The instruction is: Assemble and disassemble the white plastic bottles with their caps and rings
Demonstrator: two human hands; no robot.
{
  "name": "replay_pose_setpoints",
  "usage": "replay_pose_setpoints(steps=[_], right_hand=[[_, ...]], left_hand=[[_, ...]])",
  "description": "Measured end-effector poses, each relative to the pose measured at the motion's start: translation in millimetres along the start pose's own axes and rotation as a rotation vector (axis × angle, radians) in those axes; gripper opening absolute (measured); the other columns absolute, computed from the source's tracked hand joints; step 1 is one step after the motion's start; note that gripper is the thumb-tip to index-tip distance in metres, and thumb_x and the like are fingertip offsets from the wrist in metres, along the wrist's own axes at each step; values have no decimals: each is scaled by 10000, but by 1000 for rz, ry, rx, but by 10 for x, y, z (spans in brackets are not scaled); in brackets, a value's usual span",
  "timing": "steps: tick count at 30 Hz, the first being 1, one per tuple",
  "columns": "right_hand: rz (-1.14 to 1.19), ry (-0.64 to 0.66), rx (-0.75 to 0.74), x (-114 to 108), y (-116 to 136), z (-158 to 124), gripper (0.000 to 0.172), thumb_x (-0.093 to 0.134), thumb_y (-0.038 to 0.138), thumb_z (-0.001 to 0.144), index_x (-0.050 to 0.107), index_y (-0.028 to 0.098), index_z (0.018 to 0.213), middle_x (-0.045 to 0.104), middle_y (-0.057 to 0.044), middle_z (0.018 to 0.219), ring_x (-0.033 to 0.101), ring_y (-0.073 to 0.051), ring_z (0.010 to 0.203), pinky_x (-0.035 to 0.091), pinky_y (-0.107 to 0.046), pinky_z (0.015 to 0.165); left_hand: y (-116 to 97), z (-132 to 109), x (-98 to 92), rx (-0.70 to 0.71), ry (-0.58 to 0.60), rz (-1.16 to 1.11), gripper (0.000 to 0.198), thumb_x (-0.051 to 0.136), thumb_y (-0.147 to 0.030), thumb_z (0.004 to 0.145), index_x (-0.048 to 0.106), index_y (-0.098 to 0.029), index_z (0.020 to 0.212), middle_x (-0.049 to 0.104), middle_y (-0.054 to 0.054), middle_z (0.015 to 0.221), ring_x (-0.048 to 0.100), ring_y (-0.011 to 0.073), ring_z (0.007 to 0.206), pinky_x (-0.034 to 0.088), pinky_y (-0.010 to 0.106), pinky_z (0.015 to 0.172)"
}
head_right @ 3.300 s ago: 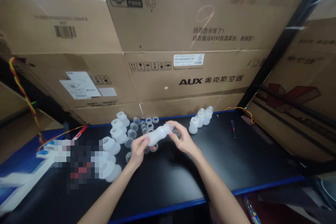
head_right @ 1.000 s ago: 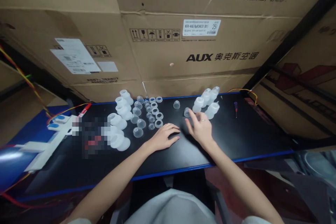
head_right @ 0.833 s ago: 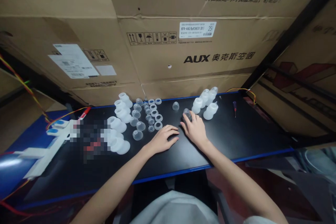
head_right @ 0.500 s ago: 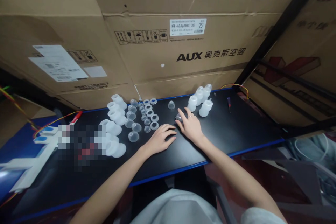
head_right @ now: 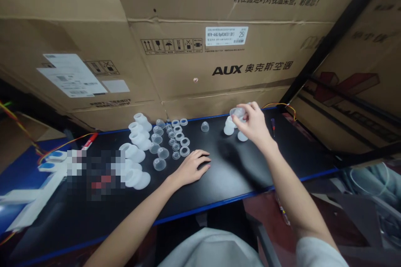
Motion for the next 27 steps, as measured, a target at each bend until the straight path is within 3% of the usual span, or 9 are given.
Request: replay_pose_setpoints(steps=[4, 10, 13, 18, 22, 27], right_hand=[[-138, 182, 14, 173, -159, 268, 354, 746, 422, 887, 789, 161, 1123, 638, -94, 981, 621, -221, 756, 561, -391, 777], [-275, 498, -4, 662, -356, 250, 210, 753, 333, 863, 771, 143, 951, 694, -125, 899, 658, -306, 954, 526, -394, 874], [-269, 554, 59, 685, -405, 251, 208, 735, 362, 902, 742, 155, 886, 713, -120, 870, 672, -287, 903, 509, -368, 826], [-152, 652, 194, 692, -380, 191, 225, 721, 365, 968, 743, 143, 941, 753, -121, 862, 691, -255, 786, 488, -363, 748], [-131, 630, 249, 795, -313, 90, 180, 713, 308, 966, 755, 158, 1056, 777, -126, 954, 751, -309, 899, 543, -393, 822], [-175, 562, 304, 932, -247, -19, 315, 675, 267, 988, 717, 165, 1283, 788, -161, 1061, 759, -355, 1055, 561, -430, 946]], left_hand=[[-3, 1, 1, -1, 11, 2, 179, 686, -272, 1041, 753, -223, 1200, 724, 90, 1344, 662, 281, 1264, 543, 489, 1105], [-16, -4, -10, -4, 19, 7, 190, 677, -280, 1047, 749, -226, 1215, 718, 92, 1350, 659, 283, 1276, 539, 492, 1112], [-23, -4, -10, 2, 23, 16, 197, 671, -284, 1050, 747, -231, 1223, 718, 94, 1347, 660, 286, 1276, 544, 493, 1106], [-17, -11, -1, 11, 30, 28, 207, 651, -283, 1058, 742, -227, 1235, 709, 103, 1367, 651, 291, 1297, 540, 499, 1115], [-17, -19, 13, 16, 31, 34, 198, 634, -287, 1067, 741, -227, 1223, 711, 104, 1358, 651, 293, 1296, 541, 505, 1113], [-13, -14, 28, 17, 24, 36, 197, 629, -293, 1072, 738, -231, 1224, 712, 97, 1354, 650, 287, 1289, 539, 498, 1119]])
Point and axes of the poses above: each hand's wrist, its own z-axis towards the middle knuckle, its own x-axis out of the palm, y = z × x, the point moved 7 cm from there along z, towards the middle knuckle
